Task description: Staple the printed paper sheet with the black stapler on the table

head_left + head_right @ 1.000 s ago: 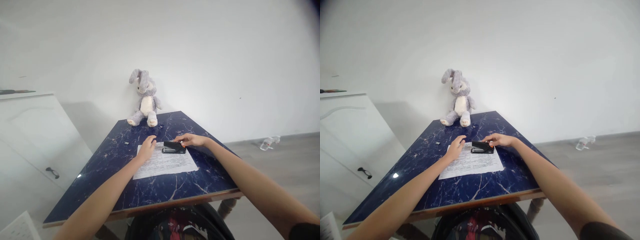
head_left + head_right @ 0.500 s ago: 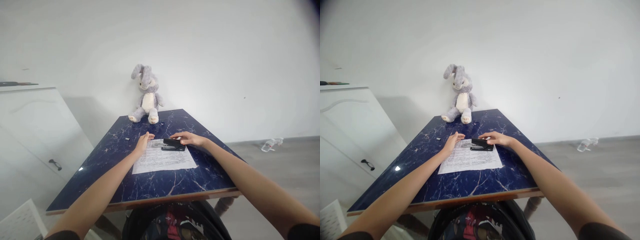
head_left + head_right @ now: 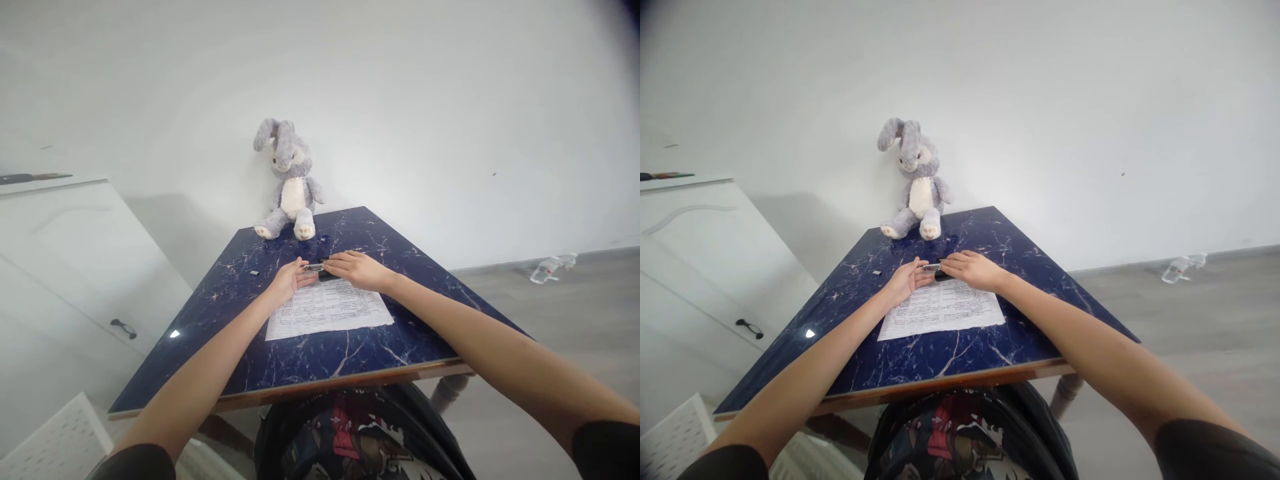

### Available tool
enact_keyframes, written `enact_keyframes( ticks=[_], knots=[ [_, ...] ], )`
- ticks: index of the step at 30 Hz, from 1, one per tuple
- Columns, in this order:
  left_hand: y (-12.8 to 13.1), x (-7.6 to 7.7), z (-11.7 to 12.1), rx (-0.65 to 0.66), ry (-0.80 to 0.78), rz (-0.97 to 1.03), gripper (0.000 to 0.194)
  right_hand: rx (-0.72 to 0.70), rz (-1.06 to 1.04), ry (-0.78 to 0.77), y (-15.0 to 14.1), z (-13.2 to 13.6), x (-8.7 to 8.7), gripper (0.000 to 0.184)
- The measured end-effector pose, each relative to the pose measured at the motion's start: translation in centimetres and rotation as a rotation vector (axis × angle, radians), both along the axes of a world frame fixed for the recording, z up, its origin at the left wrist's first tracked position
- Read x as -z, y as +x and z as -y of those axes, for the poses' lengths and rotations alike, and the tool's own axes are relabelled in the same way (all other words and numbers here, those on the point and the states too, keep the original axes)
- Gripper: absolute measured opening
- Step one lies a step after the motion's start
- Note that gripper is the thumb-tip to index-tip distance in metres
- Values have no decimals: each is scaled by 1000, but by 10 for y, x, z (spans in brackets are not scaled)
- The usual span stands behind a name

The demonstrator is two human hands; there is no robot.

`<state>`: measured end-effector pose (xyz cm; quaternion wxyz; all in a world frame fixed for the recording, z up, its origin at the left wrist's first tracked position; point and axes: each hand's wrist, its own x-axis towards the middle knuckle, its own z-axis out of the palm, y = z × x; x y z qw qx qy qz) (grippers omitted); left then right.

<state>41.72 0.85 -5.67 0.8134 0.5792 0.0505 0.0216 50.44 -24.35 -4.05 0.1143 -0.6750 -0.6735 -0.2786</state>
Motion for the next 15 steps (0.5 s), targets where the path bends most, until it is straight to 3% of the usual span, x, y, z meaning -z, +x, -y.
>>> enact_keyframes(
  ticks=[4, 8, 12, 15],
  knots=[
    [1, 3, -1, -40, 60, 22, 12, 2, 217, -28, -12, -8, -3, 45],
    [3, 6, -6, 29, 90, -10, 13, 31, 185, -17, -16, -12, -4, 47],
    [0, 2, -6, -121, 219, 20, 21, 181, -161, 137, -7, -8, -3, 47],
    [-4, -6, -8, -314, 349, 230, 25, 196, -525, 169, 5, 1, -4, 38]
  ],
)
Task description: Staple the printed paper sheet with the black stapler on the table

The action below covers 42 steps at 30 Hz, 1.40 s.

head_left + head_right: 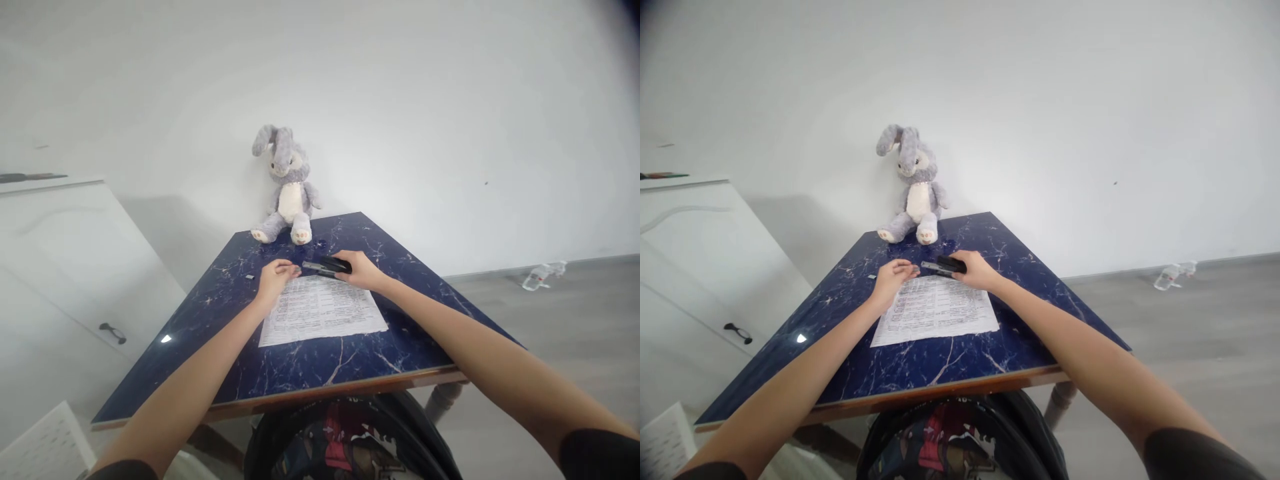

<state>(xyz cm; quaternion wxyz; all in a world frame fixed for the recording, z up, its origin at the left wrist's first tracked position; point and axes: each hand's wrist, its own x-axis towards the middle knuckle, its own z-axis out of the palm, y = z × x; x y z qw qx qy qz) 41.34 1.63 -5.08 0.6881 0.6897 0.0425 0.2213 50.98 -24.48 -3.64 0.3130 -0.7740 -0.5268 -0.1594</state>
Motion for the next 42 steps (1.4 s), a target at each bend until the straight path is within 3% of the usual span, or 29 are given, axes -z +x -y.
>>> enact_keyframes(
  ticks=[2, 5, 11, 15, 19, 27, 29, 31, 34, 36, 39, 42],
  knots=[
    [-3, -6, -1, -60, 93, 127, 29, -112, -147, -80, 6, 6, -1, 36],
    [-8, -13, 3, -80, 201, 210, 33, -239, -178, -186, 8, 9, -5, 37],
    [-16, -18, 25, 169, 197, 153, 38, -228, 32, 132, -18, -3, -16, 41],
    [-19, -16, 33, 271, 173, 90, 41, -337, 163, 126, -39, -12, -16, 39],
    [-21, -15, 32, 300, 184, 83, 39, -297, 267, 123, -44, -16, -11, 23],
    [-22, -18, 32, 403, 172, 130, 35, -228, 303, 137, -38, -16, -10, 22],
    [-17, -21, 18, 333, 207, 144, 32, -191, 301, 165, -30, -13, -11, 20],
    [-10, -24, -9, 153, 311, 136, 24, -105, 263, 194, -11, -3, -11, 18],
    [-2, -20, -63, -204, 616, 2, 15, 126, 153, 179, 35, 23, -3, 13],
    [1, -14, -94, -356, 808, -179, 15, 296, 83, 70, 67, 42, 7, 12],
    [2, -4, -118, -374, 875, -304, 13, 442, -18, -81, 100, 62, 26, 17],
    [2, -2, -121, -361, 908, -340, 12, 471, -60, -137, 111, 63, 39, 18]
  ],
)
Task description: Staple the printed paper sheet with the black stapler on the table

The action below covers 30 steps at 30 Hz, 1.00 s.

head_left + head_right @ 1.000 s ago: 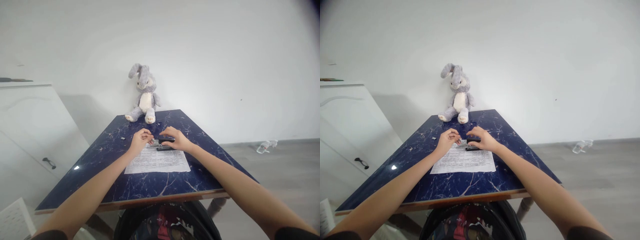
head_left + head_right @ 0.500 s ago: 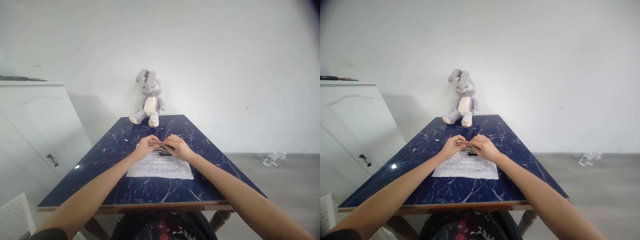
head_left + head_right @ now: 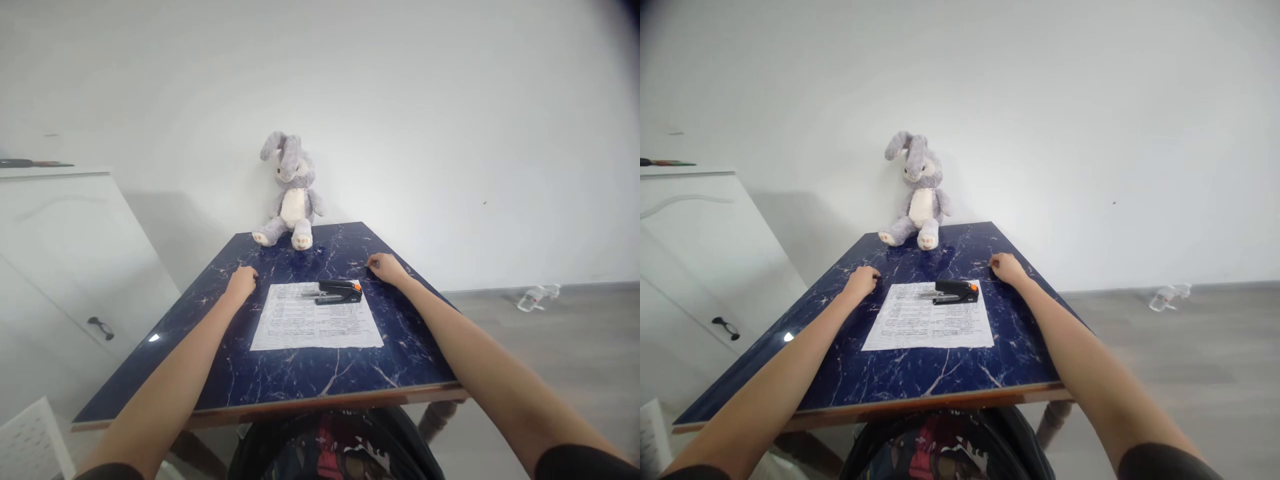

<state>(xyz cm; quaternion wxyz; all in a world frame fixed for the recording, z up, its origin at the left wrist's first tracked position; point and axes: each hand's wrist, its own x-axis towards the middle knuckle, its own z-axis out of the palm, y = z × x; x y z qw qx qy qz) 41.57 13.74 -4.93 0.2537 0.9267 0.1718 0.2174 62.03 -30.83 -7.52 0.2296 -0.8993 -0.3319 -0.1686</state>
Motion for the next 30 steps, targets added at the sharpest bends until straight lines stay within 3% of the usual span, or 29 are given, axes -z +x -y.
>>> enact_keyframes(
  ticks=[4, 6, 8, 12, 15, 20, 26, 30],
  knots=[
    [0, -4, 10, -7, 37, -11, 10, -6, 72, 48, -11, -13, -4, 21],
    [0, -6, 23, 40, -41, 37, 3, -102, 90, 118, -25, -20, -13, 21],
    [1, -6, 41, 165, -309, 131, 11, -277, 66, 165, -42, -26, -23, 21],
    [4, -4, 79, 431, -1010, 240, 23, -545, 22, 135, -72, -39, -35, 19],
    [4, -1, 93, 490, -1169, 166, 23, -571, 13, 132, -79, -45, -36, 18],
    [-2, 2, 97, 538, -1018, 107, 40, -538, 11, 127, -70, -42, -30, 19],
    [-13, -12, 114, 623, -555, 116, 41, -532, -17, 88, -69, -39, -31, 18],
    [-19, -16, 123, 699, -337, 129, 27, -552, -49, 63, -71, -40, -31, 20]
  ],
)
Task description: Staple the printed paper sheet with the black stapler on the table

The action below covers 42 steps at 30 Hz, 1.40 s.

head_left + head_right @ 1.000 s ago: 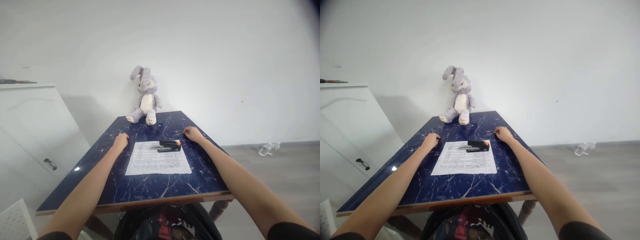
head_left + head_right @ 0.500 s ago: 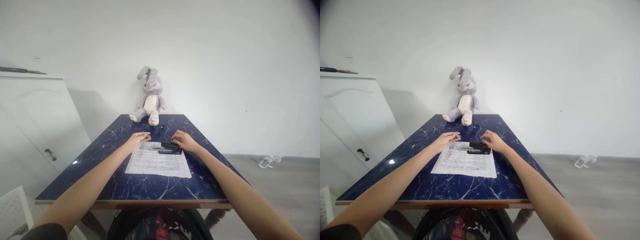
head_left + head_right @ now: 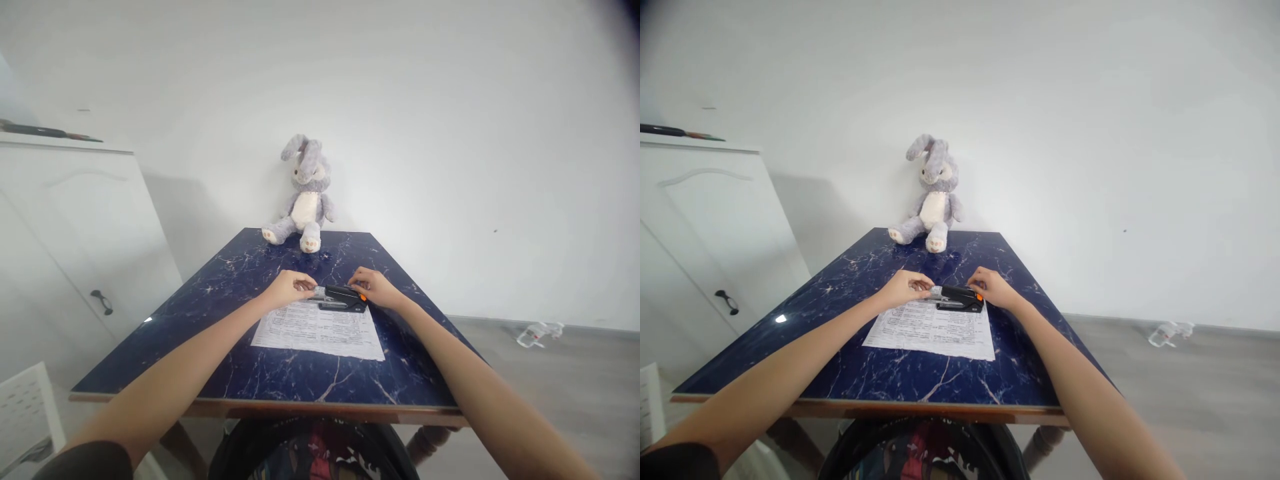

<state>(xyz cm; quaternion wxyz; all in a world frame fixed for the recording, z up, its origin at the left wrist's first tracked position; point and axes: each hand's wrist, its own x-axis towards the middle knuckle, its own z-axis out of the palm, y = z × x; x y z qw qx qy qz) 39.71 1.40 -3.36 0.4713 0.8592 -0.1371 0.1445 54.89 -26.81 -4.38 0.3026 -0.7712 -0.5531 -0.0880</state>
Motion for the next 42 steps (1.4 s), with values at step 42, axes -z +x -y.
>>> enact_keyframes(
  ticks=[42],
  knots=[
    [17, 25, 10, 32, 96, -37, 27, -210, -172, -11, -46, -34, -5, 35]
  ],
)
